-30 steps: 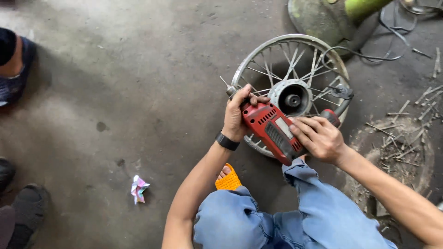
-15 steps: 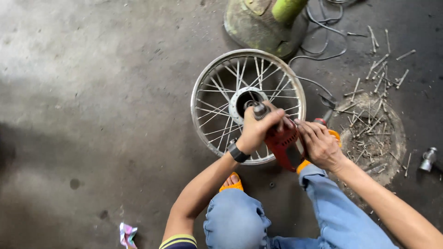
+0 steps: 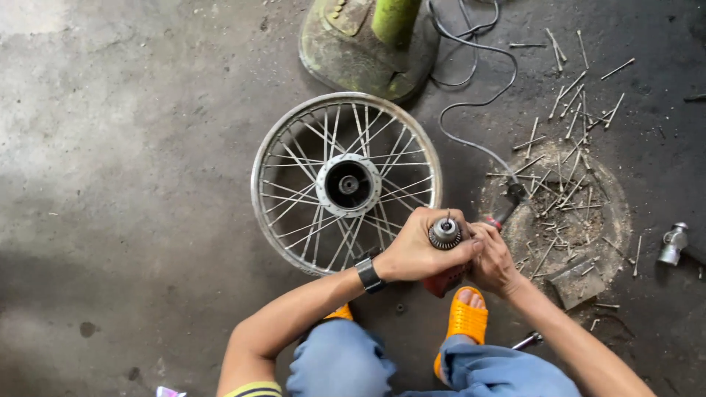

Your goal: Cleaning and polishing the interior of a motorcycle wheel hub using a power drill with a cleaning attachment.

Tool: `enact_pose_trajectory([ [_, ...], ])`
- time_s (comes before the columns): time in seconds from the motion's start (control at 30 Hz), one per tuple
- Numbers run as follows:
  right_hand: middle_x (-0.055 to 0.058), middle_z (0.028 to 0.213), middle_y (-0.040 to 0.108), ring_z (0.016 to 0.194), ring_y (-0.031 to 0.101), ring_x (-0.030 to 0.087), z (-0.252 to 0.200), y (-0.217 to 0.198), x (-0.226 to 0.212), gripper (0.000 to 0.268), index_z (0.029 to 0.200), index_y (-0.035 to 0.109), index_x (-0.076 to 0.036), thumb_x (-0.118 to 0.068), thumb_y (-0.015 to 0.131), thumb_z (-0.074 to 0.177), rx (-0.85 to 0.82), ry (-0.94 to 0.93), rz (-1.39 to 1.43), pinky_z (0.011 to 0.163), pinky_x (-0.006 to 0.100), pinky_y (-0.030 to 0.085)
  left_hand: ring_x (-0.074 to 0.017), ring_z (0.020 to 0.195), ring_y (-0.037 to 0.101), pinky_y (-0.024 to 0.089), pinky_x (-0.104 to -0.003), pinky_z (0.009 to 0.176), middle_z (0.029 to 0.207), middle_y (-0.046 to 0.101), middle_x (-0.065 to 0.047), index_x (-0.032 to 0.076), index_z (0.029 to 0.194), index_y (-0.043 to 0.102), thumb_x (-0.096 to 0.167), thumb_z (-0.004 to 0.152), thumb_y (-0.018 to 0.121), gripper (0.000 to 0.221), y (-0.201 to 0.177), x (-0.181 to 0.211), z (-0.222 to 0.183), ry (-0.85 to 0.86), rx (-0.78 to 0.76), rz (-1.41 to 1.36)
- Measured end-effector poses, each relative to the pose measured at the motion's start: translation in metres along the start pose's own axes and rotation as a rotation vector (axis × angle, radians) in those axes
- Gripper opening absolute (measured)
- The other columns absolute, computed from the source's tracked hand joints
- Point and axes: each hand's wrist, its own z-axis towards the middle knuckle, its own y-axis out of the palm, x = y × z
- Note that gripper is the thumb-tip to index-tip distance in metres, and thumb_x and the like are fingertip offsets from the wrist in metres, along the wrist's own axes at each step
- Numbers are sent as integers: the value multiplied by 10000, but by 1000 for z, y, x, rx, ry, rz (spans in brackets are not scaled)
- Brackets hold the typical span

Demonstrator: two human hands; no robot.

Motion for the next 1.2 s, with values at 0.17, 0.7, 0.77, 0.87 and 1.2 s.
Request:
enact_pose_trajectory([
  [0.17, 270, 1055, 529, 809, 569, 376, -40, -1, 38, 300, 983, 506, 125, -73, 451, 765, 24, 39, -32, 733, 468, 434, -72, 686, 561, 471, -235, 660, 638, 596, -57, 66, 705, 570, 61, 747, 656, 96, 52, 0, 30, -74, 16, 128],
  [0.7, 361, 1190, 395, 860, 512, 386, -198, 44, 97, 928, 1260, 302, 147, -190, 718, 501, -72, 341, -149, 773, 449, 392, -31, 647, 525, 450, -214, 589, 606, 591, 6, 125, 707, 611, 186, 719, 739, 141, 47, -214, 103, -255, 168, 572],
  [0.77, 335, 1218, 384, 849, 508, 368, -186, 37, 95, 885, 1311, 276, 98, -167, 710, 587, -85, 369, -164, 763, 435, 378, -38, 649, 555, 456, -205, 609, 627, 618, -2, 129, 715, 626, 177, 730, 732, 117, 44, -220, 95, -260, 205, 577],
  [0.87, 292, 1258, 378, 936, 502, 360, -185, 32, 90, 942, 1354, 273, 27, -133, 765, 567, -149, 422, -134, 827, 437, 369, -80, 666, 609, 466, -218, 645, 674, 659, -33, 120, 727, 623, 150, 757, 716, 102, 43, -223, 84, -241, 248, 634],
  [1.2, 54, 916, 480, 822, 577, 262, -238, 8, 118, 186, 950, 589, -71, -15, 674, 795, 203, 992, -162, 715, 359, 473, -143, 728, 648, 475, -261, 688, 746, 678, -39, 139, 777, 612, 186, 782, 738, 134, 38, -232, 70, -75, 455, 766],
])
